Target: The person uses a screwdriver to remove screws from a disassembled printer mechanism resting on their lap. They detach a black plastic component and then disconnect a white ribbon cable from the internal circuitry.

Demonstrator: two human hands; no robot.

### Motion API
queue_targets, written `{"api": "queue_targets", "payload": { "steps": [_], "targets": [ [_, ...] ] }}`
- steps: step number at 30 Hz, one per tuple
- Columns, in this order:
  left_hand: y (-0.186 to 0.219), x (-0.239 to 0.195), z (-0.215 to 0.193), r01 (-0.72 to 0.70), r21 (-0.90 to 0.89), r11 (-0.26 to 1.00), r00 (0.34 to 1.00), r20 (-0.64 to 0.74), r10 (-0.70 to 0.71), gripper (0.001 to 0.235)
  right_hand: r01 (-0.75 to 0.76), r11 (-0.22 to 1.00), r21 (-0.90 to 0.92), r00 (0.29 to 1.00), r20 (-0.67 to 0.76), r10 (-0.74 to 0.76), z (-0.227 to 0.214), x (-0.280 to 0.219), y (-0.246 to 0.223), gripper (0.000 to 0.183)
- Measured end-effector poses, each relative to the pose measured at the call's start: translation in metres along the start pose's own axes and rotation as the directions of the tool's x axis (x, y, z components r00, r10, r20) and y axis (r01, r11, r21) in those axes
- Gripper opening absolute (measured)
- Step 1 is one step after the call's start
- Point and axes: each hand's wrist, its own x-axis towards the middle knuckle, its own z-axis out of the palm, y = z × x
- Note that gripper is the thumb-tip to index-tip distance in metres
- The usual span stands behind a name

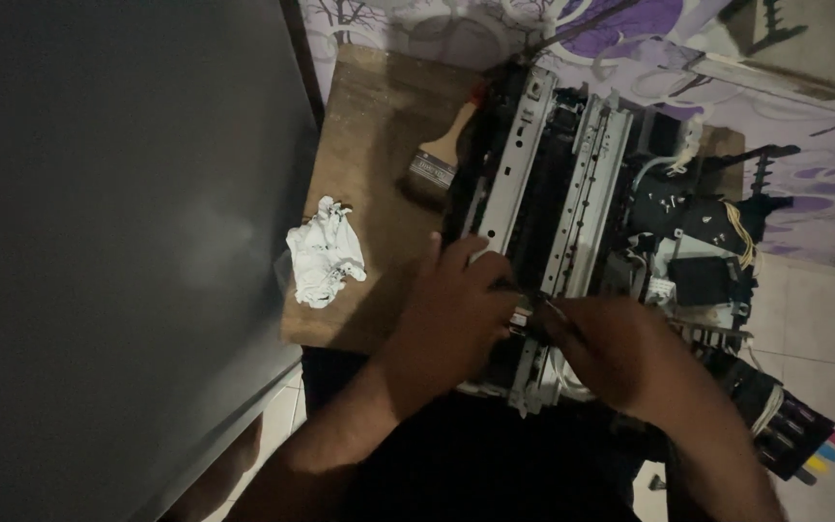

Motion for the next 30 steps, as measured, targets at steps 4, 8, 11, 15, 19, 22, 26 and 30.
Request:
{"api": "queue_targets", "payload": {
  "steps": [4, 8, 11, 15, 19, 22, 26, 30],
  "targets": [
    [0.002, -0.003, -0.002, 0.015, 0.089, 0.996, 0.999, 0.029, -0.018, 0.028, 0.141, 0.987, 0.073, 0.985, -0.111, -0.132, 0.012, -0.002, 0.012, 0.032],
    [0.006, -0.003, -0.012, 0.076, 0.031, 0.997, 0.995, 0.059, -0.078, 0.029, 0.228, 0.969, 0.097, 0.958, -0.199, -0.206, 0.012, -0.005, 0.01, 0.03],
    [0.006, -0.002, -0.016, 0.067, 0.024, 0.997, 0.998, 0.011, -0.067, 0.037, -0.053, 0.966, 0.255, 0.999, 0.001, 0.054, -0.013, -0.021, -0.007, 0.041],
    [0.005, -0.003, -0.013, 0.048, 0.054, 0.997, 0.999, 0.006, -0.049, 0.036, -0.326, 0.755, 0.568, 0.924, 0.023, 0.382, -0.036, -0.055, -0.023, 0.037],
    [0.004, -0.003, -0.01, -0.005, 0.024, 1.0, 1.0, -0.015, 0.005, 0.037, -0.179, 0.92, 0.349, 0.984, 0.052, 0.171, -0.008, -0.034, 0.0, 0.04],
    [0.005, -0.002, -0.012, -0.017, 0.053, 0.998, 1.0, -0.024, 0.019, 0.036, -0.003, 0.969, 0.248, 1.0, 0.011, 0.0, 0.006, -0.018, 0.01, 0.044],
    [0.004, -0.003, -0.01, 0.029, 0.064, 0.998, 0.999, 0.021, -0.031, 0.039, 0.081, 0.983, 0.164, 0.996, -0.044, -0.075, 0.008, -0.01, 0.008, 0.044],
    [0.005, -0.003, -0.017, 0.02, 0.073, 0.997, 0.999, 0.028, -0.022, 0.039, 0.295, 0.907, 0.302, 0.935, -0.288, -0.208, 0.027, -0.004, 0.03, 0.037]
  ]
}}
